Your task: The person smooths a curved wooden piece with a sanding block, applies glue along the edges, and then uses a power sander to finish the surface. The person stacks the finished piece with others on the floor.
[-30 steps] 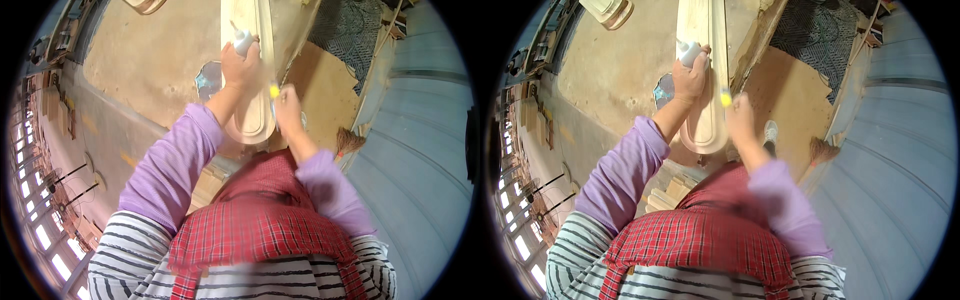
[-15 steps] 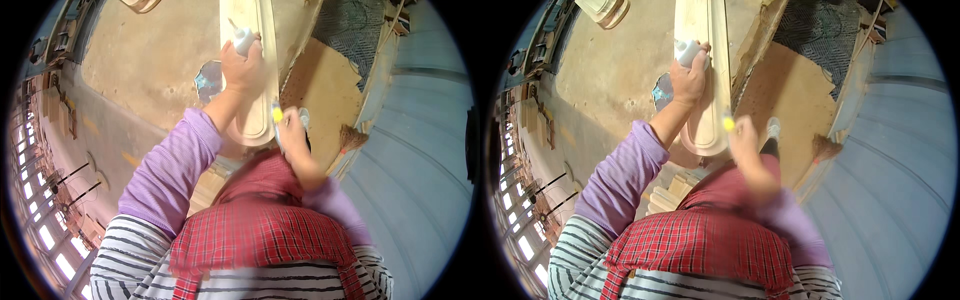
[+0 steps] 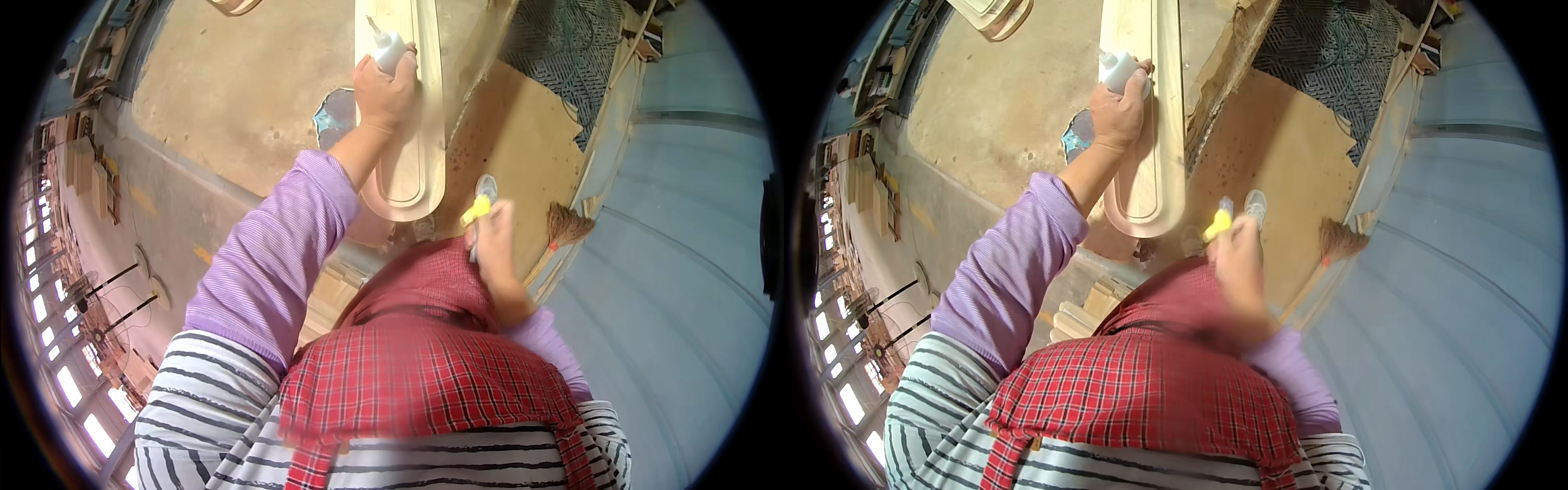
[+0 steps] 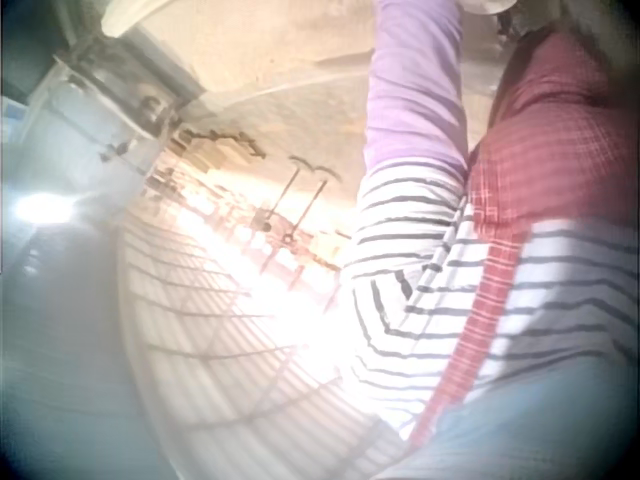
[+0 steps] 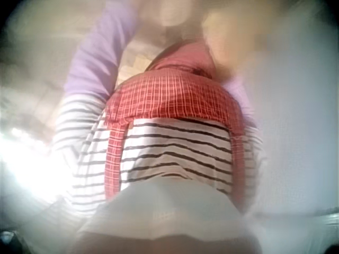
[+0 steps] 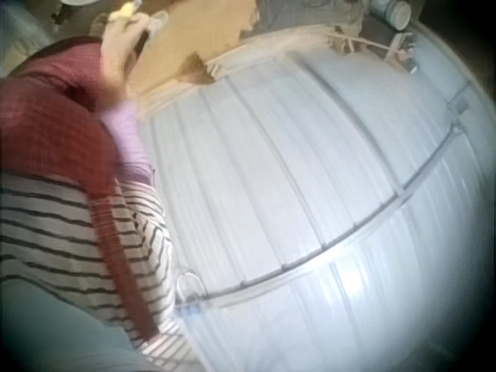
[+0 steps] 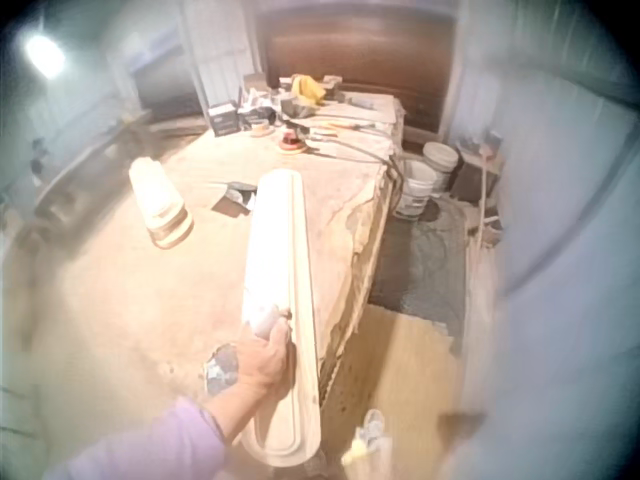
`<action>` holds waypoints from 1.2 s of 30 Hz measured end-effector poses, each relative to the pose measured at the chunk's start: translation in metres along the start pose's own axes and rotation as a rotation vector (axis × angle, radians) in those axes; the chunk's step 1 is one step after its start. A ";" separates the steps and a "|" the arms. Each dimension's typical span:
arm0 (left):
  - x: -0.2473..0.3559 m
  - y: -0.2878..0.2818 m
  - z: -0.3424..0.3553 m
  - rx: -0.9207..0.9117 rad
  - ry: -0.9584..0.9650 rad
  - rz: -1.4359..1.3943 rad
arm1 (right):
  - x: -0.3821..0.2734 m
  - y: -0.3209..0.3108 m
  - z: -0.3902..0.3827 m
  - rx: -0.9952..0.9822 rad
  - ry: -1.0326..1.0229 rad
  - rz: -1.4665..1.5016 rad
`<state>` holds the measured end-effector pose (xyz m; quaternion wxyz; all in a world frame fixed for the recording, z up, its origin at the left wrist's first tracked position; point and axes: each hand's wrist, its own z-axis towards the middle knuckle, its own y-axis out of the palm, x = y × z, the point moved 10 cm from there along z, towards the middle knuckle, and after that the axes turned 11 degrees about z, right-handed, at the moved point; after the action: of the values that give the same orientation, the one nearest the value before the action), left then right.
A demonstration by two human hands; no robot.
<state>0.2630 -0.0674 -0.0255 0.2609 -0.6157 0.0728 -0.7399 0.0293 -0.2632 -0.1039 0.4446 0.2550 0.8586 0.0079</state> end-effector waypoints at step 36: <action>0.027 -0.007 -0.006 -0.042 0.039 0.228 | -0.020 0.049 0.061 -0.028 -0.274 -0.600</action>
<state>0.2524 -0.0753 0.0000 0.3288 -0.5943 0.1629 -0.7157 0.1071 -0.2427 -0.1140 0.5421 -0.0168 0.8274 -0.1458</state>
